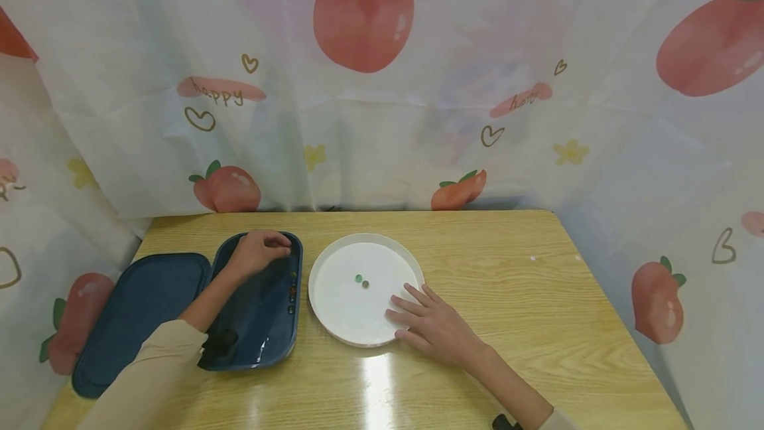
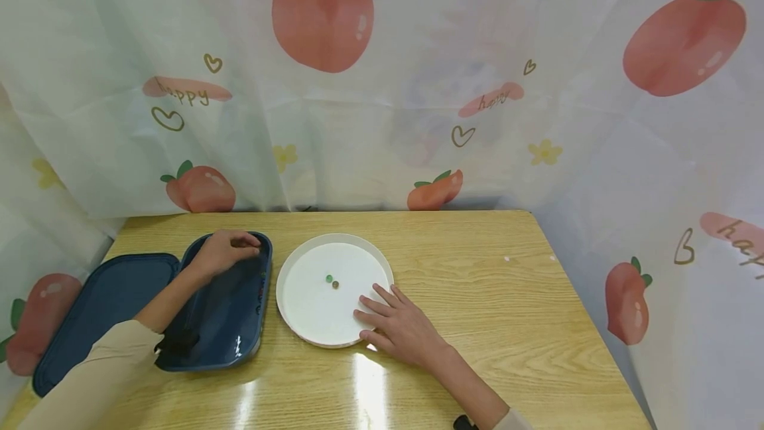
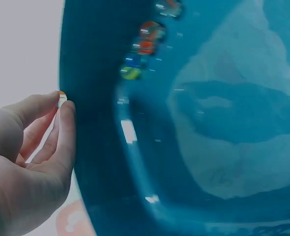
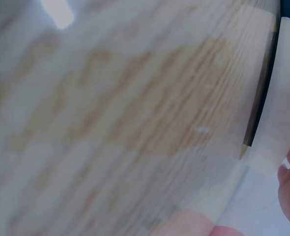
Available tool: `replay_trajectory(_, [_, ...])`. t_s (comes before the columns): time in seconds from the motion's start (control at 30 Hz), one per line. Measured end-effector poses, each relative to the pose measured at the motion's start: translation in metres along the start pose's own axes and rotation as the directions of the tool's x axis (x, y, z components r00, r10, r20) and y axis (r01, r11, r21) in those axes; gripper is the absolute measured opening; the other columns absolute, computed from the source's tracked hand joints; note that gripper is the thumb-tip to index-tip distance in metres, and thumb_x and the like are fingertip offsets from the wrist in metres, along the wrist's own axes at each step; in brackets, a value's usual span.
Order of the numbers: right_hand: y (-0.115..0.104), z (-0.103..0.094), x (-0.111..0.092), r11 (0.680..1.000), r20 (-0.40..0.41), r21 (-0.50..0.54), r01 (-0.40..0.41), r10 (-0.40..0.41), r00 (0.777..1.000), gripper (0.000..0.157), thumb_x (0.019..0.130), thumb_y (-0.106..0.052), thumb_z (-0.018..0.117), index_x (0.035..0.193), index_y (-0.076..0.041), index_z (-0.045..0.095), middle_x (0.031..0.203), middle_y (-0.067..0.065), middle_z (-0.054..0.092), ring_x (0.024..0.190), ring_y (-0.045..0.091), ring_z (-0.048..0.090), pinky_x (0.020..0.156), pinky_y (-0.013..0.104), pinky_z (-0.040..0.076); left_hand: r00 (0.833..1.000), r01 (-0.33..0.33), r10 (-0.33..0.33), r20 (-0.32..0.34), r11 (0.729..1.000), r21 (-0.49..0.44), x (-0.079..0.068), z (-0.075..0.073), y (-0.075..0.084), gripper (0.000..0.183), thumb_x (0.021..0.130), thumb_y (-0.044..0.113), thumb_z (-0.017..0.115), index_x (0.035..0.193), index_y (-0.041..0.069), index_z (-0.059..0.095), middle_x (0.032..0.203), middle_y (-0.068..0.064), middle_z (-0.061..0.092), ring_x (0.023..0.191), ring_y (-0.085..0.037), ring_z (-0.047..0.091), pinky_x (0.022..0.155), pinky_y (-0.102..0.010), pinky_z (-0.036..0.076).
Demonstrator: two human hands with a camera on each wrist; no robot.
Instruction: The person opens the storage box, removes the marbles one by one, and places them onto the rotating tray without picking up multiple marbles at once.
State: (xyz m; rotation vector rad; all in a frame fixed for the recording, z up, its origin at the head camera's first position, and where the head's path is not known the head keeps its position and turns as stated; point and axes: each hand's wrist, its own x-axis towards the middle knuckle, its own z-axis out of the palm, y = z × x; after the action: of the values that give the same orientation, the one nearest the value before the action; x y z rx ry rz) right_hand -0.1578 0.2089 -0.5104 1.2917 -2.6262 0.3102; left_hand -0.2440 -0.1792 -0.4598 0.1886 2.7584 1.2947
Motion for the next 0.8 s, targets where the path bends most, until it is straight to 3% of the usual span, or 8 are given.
replay_trajectory(0.17, [0.0,0.0,0.001,1.0,-0.003,0.007,0.004,-0.004,1.0,0.04,0.095,-0.044,0.045,0.128,-0.025,0.056,0.136,-0.004,0.046,0.132,0.025,0.029,0.105,0.049,0.02,1.0,0.005,-0.004,0.016,0.996,-0.091,-0.005,-0.01,0.017,0.03,0.088,0.02,0.064,0.114,0.005,0.064,0.112,-0.014,0.061,0.104,-0.03,0.055,0.082,-0.041,0.046])
replay_trajectory(0.3, [0.0,-0.001,0.001,1.0,0.022,0.0,-0.003,0.004,1.0,0.041,0.095,-0.045,0.042,0.13,-0.027,0.055,0.138,-0.005,0.044,0.133,0.025,0.027,0.106,0.048,0.018,1.0,0.002,-0.001,0.012,0.993,-0.121,-0.007,-0.01,0.031,0.031,0.088,0.023,0.064,0.114,0.005,0.065,0.113,-0.012,0.061,0.105,-0.029,0.055,0.083,-0.041,0.046])
replay_trajectory(0.5, [0.0,-0.001,0.001,1.0,0.034,-0.001,-0.004,0.004,0.999,0.041,0.096,-0.045,0.041,0.131,-0.026,0.054,0.138,-0.004,0.044,0.134,0.024,0.025,0.106,0.049,0.017,1.0,-0.01,0.013,0.021,0.987,-0.159,-0.007,0.003,0.053,0.029,0.087,0.027,0.065,0.11,0.01,0.067,0.105,-0.006,0.064,0.1,-0.024,0.058,0.081,-0.039,0.048])
replay_trajectory(0.8, [0.0,-0.002,0.001,1.0,0.021,0.004,-0.002,0.002,1.0,0.041,0.096,-0.045,0.041,0.13,-0.026,0.054,0.137,-0.003,0.045,0.133,0.026,0.028,0.104,0.05,0.02,0.994,-0.1,0.105,0.017,0.978,-0.181,-0.002,0.026,0.083,0.022,0.085,0.02,0.068,0.104,0.008,0.069,0.097,-0.003,0.066,0.091,-0.02,0.06,0.076,-0.035,0.049])
